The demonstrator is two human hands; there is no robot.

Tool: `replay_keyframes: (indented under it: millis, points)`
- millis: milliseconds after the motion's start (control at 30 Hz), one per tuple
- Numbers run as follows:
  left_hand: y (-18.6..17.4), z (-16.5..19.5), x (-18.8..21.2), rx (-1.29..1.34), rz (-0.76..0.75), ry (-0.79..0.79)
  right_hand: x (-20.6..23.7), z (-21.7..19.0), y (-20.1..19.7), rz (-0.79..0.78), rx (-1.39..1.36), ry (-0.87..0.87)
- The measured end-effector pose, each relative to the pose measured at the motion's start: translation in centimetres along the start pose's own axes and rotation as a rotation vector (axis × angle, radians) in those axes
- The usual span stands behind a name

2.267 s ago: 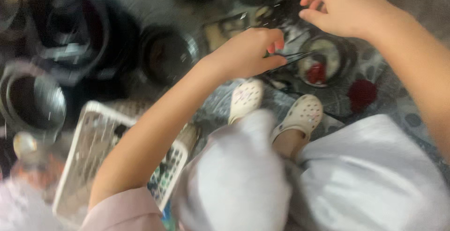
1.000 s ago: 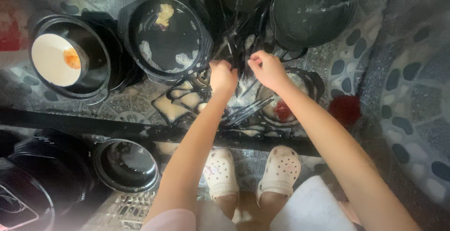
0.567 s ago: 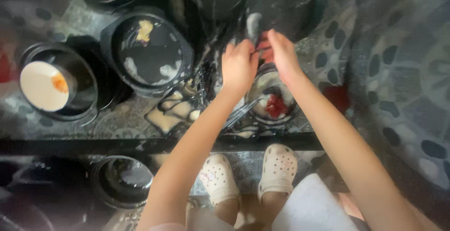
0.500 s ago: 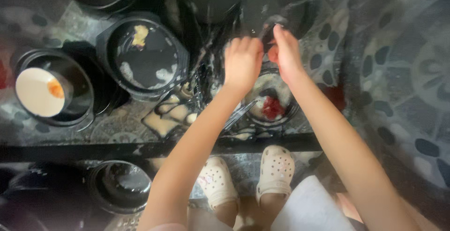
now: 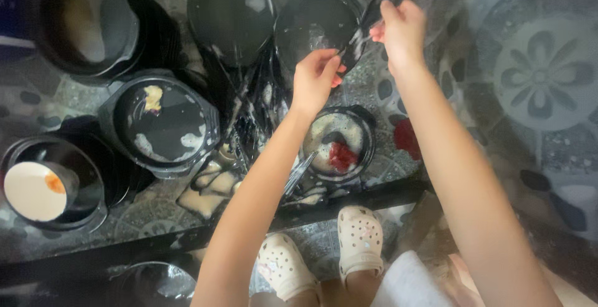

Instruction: The person washes black plastic spoons one by one under running water in a dishwashing area. They scrub each spoon with a sponge, rinse it, and place it into a white plastic basket. The process is repeated for multiple spoons throughout the clip.

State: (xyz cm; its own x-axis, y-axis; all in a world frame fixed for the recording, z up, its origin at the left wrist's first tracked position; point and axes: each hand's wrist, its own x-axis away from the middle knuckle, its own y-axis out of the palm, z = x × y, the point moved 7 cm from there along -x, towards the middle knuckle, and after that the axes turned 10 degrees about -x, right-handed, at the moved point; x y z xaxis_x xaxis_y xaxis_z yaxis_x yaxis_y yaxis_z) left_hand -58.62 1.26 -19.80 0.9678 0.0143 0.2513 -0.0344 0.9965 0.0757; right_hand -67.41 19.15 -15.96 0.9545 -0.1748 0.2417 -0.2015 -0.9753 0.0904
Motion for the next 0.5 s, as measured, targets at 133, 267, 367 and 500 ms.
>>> replay_keyframes:
  millis: [133,267,367,500]
  points:
    - [0.3,0.0,0.3,0.027,-0.002,-0.035,0.0,0.1,-0.3,0.028,0.033,0.031]
    - [-0.1,1.2,1.9,-0.081,0.008,-0.021,0.4,0.9,-0.4,-0.01,0.053,0.027]
    - [-0.1,2.6,3.6,-0.118,0.014,0.014,0.6,1.7,-0.4,-0.029,0.061,0.045]
    - [-0.3,5.3,5.0,-0.091,0.076,0.149,0.7,2.2,0.3,-0.067,0.01,0.074]
